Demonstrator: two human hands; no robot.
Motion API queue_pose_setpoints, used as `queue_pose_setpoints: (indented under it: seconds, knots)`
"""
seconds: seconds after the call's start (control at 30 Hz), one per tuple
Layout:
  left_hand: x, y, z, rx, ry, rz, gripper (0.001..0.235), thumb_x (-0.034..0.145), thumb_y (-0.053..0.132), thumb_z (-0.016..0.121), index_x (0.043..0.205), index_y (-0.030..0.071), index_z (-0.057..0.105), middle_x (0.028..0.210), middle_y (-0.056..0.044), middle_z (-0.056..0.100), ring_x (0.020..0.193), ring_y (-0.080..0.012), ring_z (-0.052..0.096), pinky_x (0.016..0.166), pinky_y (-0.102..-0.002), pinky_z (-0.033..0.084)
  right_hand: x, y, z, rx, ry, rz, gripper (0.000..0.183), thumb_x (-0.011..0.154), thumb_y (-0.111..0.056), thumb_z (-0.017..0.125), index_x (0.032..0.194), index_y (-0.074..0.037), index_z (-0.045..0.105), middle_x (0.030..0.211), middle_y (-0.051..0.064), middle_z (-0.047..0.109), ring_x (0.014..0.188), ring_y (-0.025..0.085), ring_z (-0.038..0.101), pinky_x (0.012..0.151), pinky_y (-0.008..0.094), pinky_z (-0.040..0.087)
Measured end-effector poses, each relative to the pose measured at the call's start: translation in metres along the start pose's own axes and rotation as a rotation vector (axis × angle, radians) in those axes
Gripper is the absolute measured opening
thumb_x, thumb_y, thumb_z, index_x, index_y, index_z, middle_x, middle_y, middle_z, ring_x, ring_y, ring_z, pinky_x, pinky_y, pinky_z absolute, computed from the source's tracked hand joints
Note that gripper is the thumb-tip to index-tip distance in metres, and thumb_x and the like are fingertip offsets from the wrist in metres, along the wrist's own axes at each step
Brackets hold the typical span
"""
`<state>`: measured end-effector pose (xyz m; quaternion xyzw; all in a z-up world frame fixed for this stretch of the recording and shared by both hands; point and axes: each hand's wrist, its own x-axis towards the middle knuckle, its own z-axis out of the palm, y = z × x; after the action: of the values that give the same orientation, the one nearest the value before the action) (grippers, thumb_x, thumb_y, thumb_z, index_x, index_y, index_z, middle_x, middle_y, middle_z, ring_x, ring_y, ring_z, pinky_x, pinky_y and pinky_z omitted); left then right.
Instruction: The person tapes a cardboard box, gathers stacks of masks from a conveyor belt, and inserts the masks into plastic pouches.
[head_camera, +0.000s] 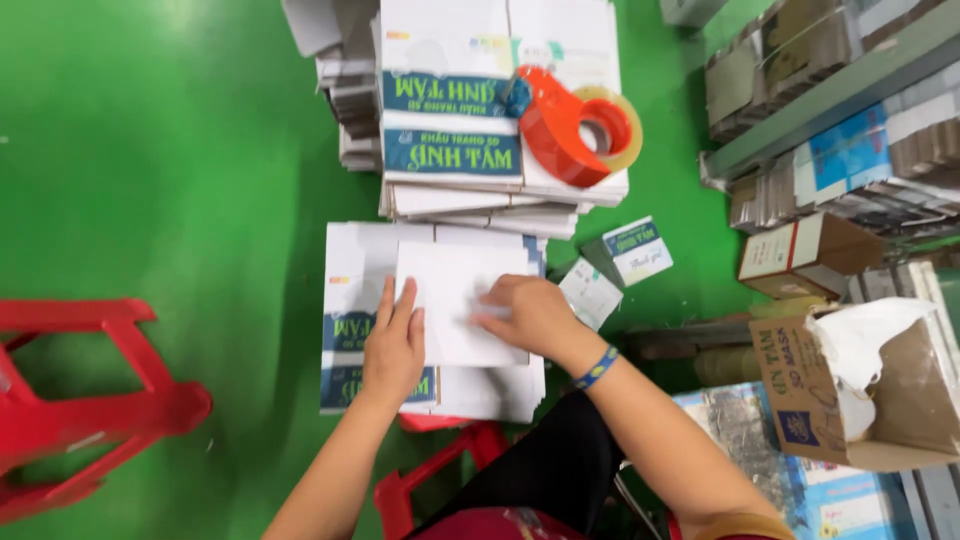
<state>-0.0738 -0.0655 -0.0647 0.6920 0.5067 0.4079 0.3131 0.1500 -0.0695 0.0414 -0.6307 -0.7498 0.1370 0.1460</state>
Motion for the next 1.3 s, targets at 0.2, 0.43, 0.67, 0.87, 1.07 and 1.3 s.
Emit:
queue_pose_setpoints:
  seconds: [0.2,0.43,0.67,0.87,1.07,1.3]
  knots:
    - [0.000,0.000,-0.004,-0.039,-0.032,-0.040,0.044,0.100,0.016,0.054,0.144,0.014,0.056,0.156,-0.025,0.044,0.100,-0.0433,0.070,0.080,-0.043,0.059,0.099,0.061,-0.065,-0.405,0.598,0.052,0.088,0.075,-0.042,0.089,0.137,0.010,0.055,0.130,0.027,0.061,0.116,0.043,0.057,0.098,0.046,0.047]
    - [0.022,-0.013,-0.005,-0.105,-0.114,0.006,0.040,0.101,0.018,0.056,0.141,0.018,0.061,0.155,-0.018,0.048,0.095,-0.0410,0.072,0.079,-0.042,0.059,0.106,0.077,-0.083,-0.397,0.353,0.329,0.075,0.073,-0.057,0.091,0.112,0.001,0.063,0.102,0.021,0.071,0.097,0.040,0.066,0.093,0.050,0.047]
    - [0.018,-0.016,0.002,-0.128,-0.082,0.045,0.037,0.102,0.020,0.056,0.139,0.019,0.062,0.154,-0.017,0.050,0.094,-0.0404,0.072,0.080,-0.042,0.059,-0.012,0.013,-0.110,0.457,0.059,0.357,0.057,0.087,-0.050,0.075,0.107,0.002,0.075,0.087,0.007,0.075,0.074,0.013,0.067,0.066,0.029,0.055]
    - [0.022,-0.015,-0.004,-0.074,-0.090,0.074,0.044,0.097,0.017,0.058,0.141,0.019,0.061,0.154,-0.019,0.049,0.095,-0.0414,0.071,0.079,-0.045,0.058,-0.019,-0.042,-0.059,0.274,-0.119,0.524,0.055,0.082,-0.051,0.075,0.097,0.002,0.080,0.073,0.010,0.076,0.064,0.015,0.069,0.063,0.030,0.056]
    - [0.032,0.002,-0.009,-0.083,0.105,0.055,0.045,0.103,0.024,0.059,0.144,0.008,0.057,0.130,-0.018,0.061,0.099,-0.0366,0.070,0.086,-0.042,0.057,-0.023,-0.036,-0.053,0.239,-0.096,0.467,0.054,0.081,-0.050,0.078,0.095,0.003,0.079,0.070,0.011,0.075,0.062,0.015,0.069,0.060,0.030,0.055]
    - [0.051,0.041,-0.051,-0.603,-0.103,-0.398,0.046,0.094,0.032,0.064,0.132,0.006,0.061,0.103,-0.016,0.067,0.085,-0.0272,0.066,0.075,-0.043,0.056,-0.032,-0.024,-0.050,0.298,-0.062,0.387,0.050,0.082,-0.045,0.079,0.095,0.003,0.079,0.073,0.010,0.075,0.064,0.014,0.067,0.061,0.029,0.054]
